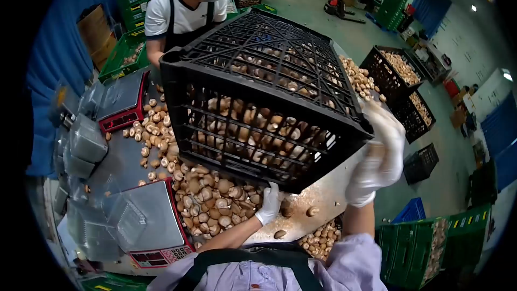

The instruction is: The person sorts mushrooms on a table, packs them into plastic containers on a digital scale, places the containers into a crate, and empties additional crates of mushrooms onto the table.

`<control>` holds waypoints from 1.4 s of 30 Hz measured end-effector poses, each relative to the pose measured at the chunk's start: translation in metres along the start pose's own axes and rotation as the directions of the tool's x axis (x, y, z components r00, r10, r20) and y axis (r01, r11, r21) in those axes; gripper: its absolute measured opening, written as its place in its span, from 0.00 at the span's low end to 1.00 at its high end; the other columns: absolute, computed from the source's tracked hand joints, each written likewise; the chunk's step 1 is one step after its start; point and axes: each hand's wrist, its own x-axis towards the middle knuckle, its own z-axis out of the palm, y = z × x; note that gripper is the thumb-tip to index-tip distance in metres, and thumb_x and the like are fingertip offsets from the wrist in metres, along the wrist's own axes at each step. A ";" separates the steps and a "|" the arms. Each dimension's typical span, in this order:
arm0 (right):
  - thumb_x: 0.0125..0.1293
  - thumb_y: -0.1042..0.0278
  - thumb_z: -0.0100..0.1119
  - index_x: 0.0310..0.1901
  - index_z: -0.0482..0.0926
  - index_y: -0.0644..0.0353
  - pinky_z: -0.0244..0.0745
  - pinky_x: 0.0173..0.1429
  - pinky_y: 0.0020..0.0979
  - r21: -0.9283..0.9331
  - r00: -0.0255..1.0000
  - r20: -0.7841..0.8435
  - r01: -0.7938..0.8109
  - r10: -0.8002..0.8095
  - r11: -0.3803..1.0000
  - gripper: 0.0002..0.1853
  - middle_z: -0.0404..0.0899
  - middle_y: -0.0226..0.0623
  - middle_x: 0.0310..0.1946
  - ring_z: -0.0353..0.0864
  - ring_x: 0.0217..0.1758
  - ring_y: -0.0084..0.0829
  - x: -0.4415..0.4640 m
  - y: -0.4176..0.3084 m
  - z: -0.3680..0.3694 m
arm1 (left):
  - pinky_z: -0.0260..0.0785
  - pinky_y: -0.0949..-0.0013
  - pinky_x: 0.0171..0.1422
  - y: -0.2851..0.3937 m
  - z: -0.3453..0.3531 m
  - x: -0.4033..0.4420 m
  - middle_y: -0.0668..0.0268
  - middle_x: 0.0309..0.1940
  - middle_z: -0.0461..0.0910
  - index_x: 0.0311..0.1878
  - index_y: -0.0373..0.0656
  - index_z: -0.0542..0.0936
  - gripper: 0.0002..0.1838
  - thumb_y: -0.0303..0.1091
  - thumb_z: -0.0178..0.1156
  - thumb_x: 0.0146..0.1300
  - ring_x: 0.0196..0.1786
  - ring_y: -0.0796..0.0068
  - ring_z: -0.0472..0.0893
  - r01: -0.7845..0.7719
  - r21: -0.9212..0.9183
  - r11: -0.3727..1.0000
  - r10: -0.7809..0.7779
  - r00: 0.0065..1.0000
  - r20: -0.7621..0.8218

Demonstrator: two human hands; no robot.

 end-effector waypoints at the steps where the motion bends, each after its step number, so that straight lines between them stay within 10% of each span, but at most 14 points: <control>1: 0.74 0.61 0.41 0.47 0.77 0.69 0.69 0.62 0.38 0.073 0.973 -0.161 -0.155 0.165 0.985 0.19 0.79 0.49 0.47 0.78 0.53 0.38 -0.030 0.040 -0.025 | 0.52 0.68 0.23 0.020 0.010 -0.009 0.74 0.08 0.61 0.13 0.40 0.66 0.32 0.52 0.44 0.71 0.14 0.80 0.59 0.061 -0.030 0.998 -0.062 0.998 -0.026; 5: 0.74 0.59 0.41 0.61 0.68 0.69 0.60 0.68 0.34 -0.306 0.673 -0.192 -0.732 0.714 0.608 0.23 0.70 0.44 0.61 0.68 0.64 0.37 -0.231 0.173 -0.120 | 0.62 0.68 0.25 0.006 0.002 -0.006 0.72 0.10 0.64 0.16 0.37 0.69 0.31 0.48 0.42 0.73 0.15 0.78 0.61 -0.017 -0.169 0.986 0.007 0.998 -0.060; 7: 0.73 0.62 0.41 0.63 0.66 0.66 0.59 0.69 0.34 -0.384 0.513 -0.170 -0.821 0.841 0.423 0.22 0.69 0.45 0.62 0.66 0.66 0.39 -0.327 0.171 -0.127 | 0.68 0.68 0.34 0.005 -0.018 -0.006 0.63 0.33 0.74 0.42 0.35 0.69 0.28 0.57 0.38 0.71 0.30 0.72 0.71 0.090 0.040 0.995 -0.094 0.989 0.112; 10: 0.61 0.68 0.52 0.60 0.69 0.64 0.59 0.68 0.39 -0.485 0.578 -0.115 -0.743 0.808 0.462 0.24 0.71 0.47 0.59 0.69 0.61 0.45 -0.379 0.128 -0.098 | 0.70 0.65 0.52 -0.015 -0.041 -0.001 0.55 0.52 0.74 0.59 0.36 0.66 0.33 0.60 0.35 0.71 0.49 0.64 0.75 0.096 0.026 0.995 -0.100 0.972 0.214; 13: 0.60 0.67 0.56 0.55 0.73 0.66 0.64 0.65 0.41 -0.673 0.628 0.272 -0.417 0.729 0.610 0.21 0.74 0.51 0.54 0.71 0.59 0.48 -0.382 0.117 -0.083 | 0.59 0.58 0.68 0.014 -0.009 -0.014 0.57 0.63 0.66 0.66 0.39 0.61 0.33 0.58 0.36 0.71 0.63 0.61 0.68 0.108 -0.062 0.992 -0.096 0.980 0.174; 14: 0.61 0.65 0.57 0.54 0.73 0.67 0.64 0.65 0.41 -0.540 0.521 0.068 -0.698 0.851 0.470 0.21 0.74 0.52 0.54 0.71 0.60 0.48 -0.373 0.119 -0.071 | 0.53 0.56 0.73 0.019 0.000 -0.019 0.60 0.66 0.63 0.68 0.40 0.59 0.33 0.57 0.36 0.71 0.66 0.61 0.65 0.107 -0.180 0.978 -0.075 0.982 0.176; 16: 0.61 0.65 0.58 0.54 0.74 0.66 0.65 0.64 0.41 -0.491 0.503 -0.017 -0.757 0.864 0.431 0.21 0.75 0.50 0.54 0.71 0.59 0.47 -0.370 0.122 -0.070 | 0.47 0.55 0.75 0.028 0.014 -0.021 0.64 0.70 0.58 0.70 0.42 0.56 0.34 0.57 0.35 0.71 0.70 0.63 0.59 0.100 -0.148 0.984 -0.064 0.970 0.234; 31: 0.60 0.66 0.58 0.52 0.76 0.63 0.67 0.63 0.39 -0.474 0.582 0.032 -0.707 0.812 0.525 0.18 0.76 0.46 0.53 0.73 0.58 0.45 -0.363 0.113 -0.074 | 0.43 0.56 0.78 0.032 0.015 -0.023 0.64 0.72 0.54 0.72 0.44 0.52 0.34 0.57 0.35 0.71 0.73 0.64 0.55 0.150 -0.173 0.973 -0.113 0.971 0.211; 35: 0.60 0.65 0.58 0.50 0.76 0.64 0.66 0.63 0.41 -0.386 0.378 -0.003 -0.855 0.926 0.347 0.18 0.76 0.49 0.51 0.73 0.56 0.46 -0.378 0.118 -0.069 | 0.48 0.56 0.75 0.019 0.008 -0.021 0.63 0.68 0.61 0.69 0.41 0.57 0.39 0.63 0.42 0.65 0.68 0.64 0.61 0.065 -0.173 0.983 -0.022 0.971 0.239; 41: 0.62 0.72 0.54 0.47 0.77 0.65 0.67 0.60 0.38 -0.423 0.691 0.074 -0.631 0.719 0.650 0.13 0.78 0.46 0.50 0.75 0.53 0.43 -0.383 0.133 -0.071 | 0.64 0.55 0.49 -0.061 -0.056 0.027 0.72 0.27 0.71 0.52 0.47 0.73 0.20 0.50 0.50 0.66 0.35 0.70 0.72 -0.151 0.060 0.987 0.140 0.977 0.161; 42: 0.62 0.73 0.53 0.47 0.77 0.64 0.67 0.59 0.37 -0.441 0.703 0.083 -0.609 0.706 0.659 0.12 0.78 0.45 0.50 0.75 0.52 0.43 -0.381 0.133 -0.071 | 0.65 0.58 0.53 -0.025 -0.027 0.004 0.68 0.34 0.73 0.54 0.43 0.72 0.23 0.53 0.46 0.68 0.40 0.69 0.73 0.017 -0.049 0.999 -0.012 0.995 0.102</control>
